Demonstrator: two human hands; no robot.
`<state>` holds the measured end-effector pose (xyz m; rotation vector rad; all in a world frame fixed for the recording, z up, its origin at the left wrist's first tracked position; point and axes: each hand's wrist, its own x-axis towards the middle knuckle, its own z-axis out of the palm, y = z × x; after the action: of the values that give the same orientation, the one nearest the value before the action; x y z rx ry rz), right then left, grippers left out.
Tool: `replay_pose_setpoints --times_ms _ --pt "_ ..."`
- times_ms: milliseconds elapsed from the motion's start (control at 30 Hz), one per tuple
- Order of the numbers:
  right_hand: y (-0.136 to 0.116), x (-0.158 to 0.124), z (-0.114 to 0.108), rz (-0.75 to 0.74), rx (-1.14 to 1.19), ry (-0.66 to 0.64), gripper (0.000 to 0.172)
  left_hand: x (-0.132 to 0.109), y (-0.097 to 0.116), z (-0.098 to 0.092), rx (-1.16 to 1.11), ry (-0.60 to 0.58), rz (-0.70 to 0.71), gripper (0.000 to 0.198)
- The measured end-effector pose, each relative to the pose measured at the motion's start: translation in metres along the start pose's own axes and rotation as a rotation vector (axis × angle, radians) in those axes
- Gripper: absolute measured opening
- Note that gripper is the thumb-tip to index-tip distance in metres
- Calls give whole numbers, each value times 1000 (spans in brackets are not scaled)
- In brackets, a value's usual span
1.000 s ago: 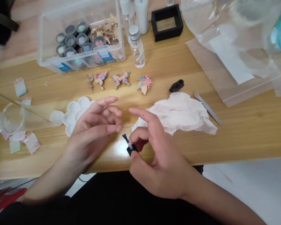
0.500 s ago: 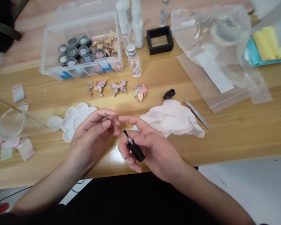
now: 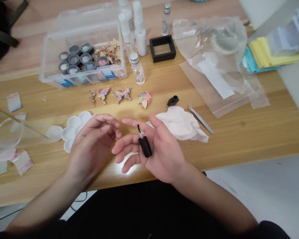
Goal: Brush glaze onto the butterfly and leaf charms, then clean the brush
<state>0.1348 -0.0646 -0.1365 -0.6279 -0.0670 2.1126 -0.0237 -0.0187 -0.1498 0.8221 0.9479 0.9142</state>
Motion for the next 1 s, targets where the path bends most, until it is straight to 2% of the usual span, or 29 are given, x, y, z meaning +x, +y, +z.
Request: replay_pose_setpoints --times_ms 100,267,400,533,633,733,833,933,1000 --pt "-3 3 5 24 68 0 71 1 2 1 -2 55 -3 9" --pt "-4 4 6 65 89 -74 75 0 4 1 -8 75 13 7" --pt "-3 5 1 15 47 -223 79 -1 4 2 -33 65 -10 7" --pt "-1 7 -2 -11 -9 -220 83 -3 5 4 -14 77 -36 5" --pt "0 8 -1 -18 -5 -267 87 -4 6 5 17 94 -73 7" --pt "0 10 1 -19 29 -292 83 -3 6 4 -4 87 -59 7" --pt "0 11 1 -16 4 -257 78 -1 5 3 -11 79 -47 7" --pt "1 10 -1 -54 -140 -254 67 0 4 1 12 75 -60 8" --pt "1 7 -3 -108 -248 -296 61 1 2 0 13 52 -53 8"
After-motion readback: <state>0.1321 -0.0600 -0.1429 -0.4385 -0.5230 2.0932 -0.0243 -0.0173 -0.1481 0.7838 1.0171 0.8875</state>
